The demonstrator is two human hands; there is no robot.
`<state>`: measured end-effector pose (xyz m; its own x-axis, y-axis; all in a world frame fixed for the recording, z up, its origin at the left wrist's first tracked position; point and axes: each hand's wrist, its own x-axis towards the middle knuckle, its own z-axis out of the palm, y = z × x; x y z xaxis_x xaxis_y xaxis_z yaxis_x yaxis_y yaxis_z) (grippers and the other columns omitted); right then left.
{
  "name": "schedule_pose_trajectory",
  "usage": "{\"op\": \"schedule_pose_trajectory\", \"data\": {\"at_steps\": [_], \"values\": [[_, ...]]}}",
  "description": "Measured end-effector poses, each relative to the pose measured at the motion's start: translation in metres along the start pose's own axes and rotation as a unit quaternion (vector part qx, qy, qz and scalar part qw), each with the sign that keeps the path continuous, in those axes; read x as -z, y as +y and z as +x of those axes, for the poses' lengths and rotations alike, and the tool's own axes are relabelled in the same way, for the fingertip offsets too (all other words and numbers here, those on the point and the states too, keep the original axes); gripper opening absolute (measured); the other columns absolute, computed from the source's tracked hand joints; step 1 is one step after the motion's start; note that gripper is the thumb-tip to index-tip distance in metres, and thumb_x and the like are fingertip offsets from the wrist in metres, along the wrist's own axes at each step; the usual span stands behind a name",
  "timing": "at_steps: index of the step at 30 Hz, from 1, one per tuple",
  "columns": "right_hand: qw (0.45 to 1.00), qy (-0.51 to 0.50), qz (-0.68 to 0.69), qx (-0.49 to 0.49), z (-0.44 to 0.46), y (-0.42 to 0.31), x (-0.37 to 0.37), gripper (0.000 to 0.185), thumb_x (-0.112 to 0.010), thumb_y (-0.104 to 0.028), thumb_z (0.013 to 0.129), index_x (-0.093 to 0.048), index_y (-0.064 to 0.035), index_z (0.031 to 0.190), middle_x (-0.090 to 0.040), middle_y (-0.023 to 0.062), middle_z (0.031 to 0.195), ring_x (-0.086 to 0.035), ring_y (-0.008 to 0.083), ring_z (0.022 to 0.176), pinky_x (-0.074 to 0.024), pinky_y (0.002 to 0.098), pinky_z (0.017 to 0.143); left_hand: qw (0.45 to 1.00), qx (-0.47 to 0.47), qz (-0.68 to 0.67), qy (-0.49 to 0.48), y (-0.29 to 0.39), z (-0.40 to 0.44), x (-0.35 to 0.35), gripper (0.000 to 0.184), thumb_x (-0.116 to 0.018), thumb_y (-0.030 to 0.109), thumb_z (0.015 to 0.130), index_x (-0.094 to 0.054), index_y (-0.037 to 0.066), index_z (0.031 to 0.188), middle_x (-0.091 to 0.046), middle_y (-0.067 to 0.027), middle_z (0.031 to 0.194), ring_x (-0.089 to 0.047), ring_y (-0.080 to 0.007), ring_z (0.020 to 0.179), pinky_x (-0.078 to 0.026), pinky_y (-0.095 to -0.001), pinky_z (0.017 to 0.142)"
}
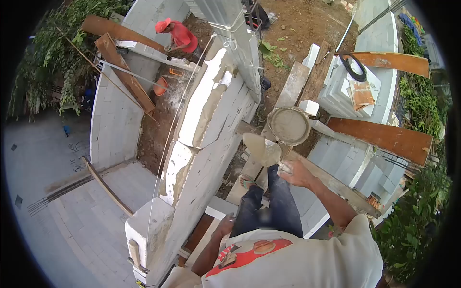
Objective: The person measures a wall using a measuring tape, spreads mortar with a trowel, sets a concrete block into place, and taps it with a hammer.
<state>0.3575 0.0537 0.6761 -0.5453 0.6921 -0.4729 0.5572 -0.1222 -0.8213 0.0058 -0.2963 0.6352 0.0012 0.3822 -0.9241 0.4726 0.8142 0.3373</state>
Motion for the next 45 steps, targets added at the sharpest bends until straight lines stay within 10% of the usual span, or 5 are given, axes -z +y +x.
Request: {"op": "schedule_pose_trajectory", "data": {"at_steps": [9,19,22,33,45], "values": [[0.962,-0.191,0.195,-0.023,-0.059,-0.273,-0.077,0.026,-0.056,-0.011,0.097,-0.063,0.0004,0.119,-0.056,0.0015,0.073,-0.051,0.0084,0.057,-0.0418,0.0268,0.051,0.984,-0.137,0.045,0.106,-0.075,-0.007,0.019,0.066,-0.065,0.04,0.099,-0.058,-0.005,0.147,-0.066,-0.0316,0.139,-0.065,-0.0436,0.131,-0.051,-0.0476,0.112],[0.978,-0.207,-0.011,0.021,-0.031,-0.303,-0.219,0.03,-0.056,-0.019,0.097,-0.064,0.003,0.116,-0.063,0.0074,0.079,-0.064,0.0168,0.064,-0.0529,0.0345,0.058,0.991,-0.075,0.048,0.098,-0.177,-0.021,0.012,0.057,-0.066,0.046,0.096,-0.073,0.002,0.132,-0.07,-0.0288,0.136,-0.066,-0.0461,0.127,-0.052,-0.0492,0.109],[0.911,-0.092,-0.249,0.315,-0.019,-0.277,-0.266,0.025,-0.063,-0.022,0.095,-0.07,0.0016,0.102,-0.071,0.0274,0.091,-0.074,0.0415,0.086,-0.0592,0.0514,0.084,0.985,-0.076,-0.016,0.155,-0.229,-0.003,-0.008,0.054,-0.068,0.048,0.095,-0.077,0.004,0.122,-0.072,-0.0294,0.127,-0.068,-0.0464,0.12,-0.054,-0.0516,0.102],[0.961,-0.014,-0.14,0.24,-0.104,-0.343,-0.294,0.018,-0.064,-0.013,0.096,-0.063,0.0044,0.098,-0.064,0.0248,0.101,-0.07,0.0421,0.1,-0.0602,0.0467,0.084,0.983,-0.138,0.064,0.104,-0.236,0.01,0.019,0.048,-0.072,0.042,0.092,-0.075,0.003,0.118,-0.073,-0.029,0.123,-0.069,-0.0466,0.116,-0.054,-0.0519,0.097],[0.962,-0.009,-0.023,0.271,-0.129,-0.193,-0.243,0.038,-0.07,-0.019,0.1,-0.057,0.0054,0.127,-0.066,0.0273,0.12,-0.067,0.0482,0.111,-0.0573,0.052,0.092,0.976,-0.143,0.07,0.151,-0.204,0.009,0.03,0.048,-0.071,0.04,0.093,-0.073,0.001,0.121,-0.073,-0.0283,0.122,-0.069,-0.0475,0.114,-0.055,-0.0523,0.097]]}}
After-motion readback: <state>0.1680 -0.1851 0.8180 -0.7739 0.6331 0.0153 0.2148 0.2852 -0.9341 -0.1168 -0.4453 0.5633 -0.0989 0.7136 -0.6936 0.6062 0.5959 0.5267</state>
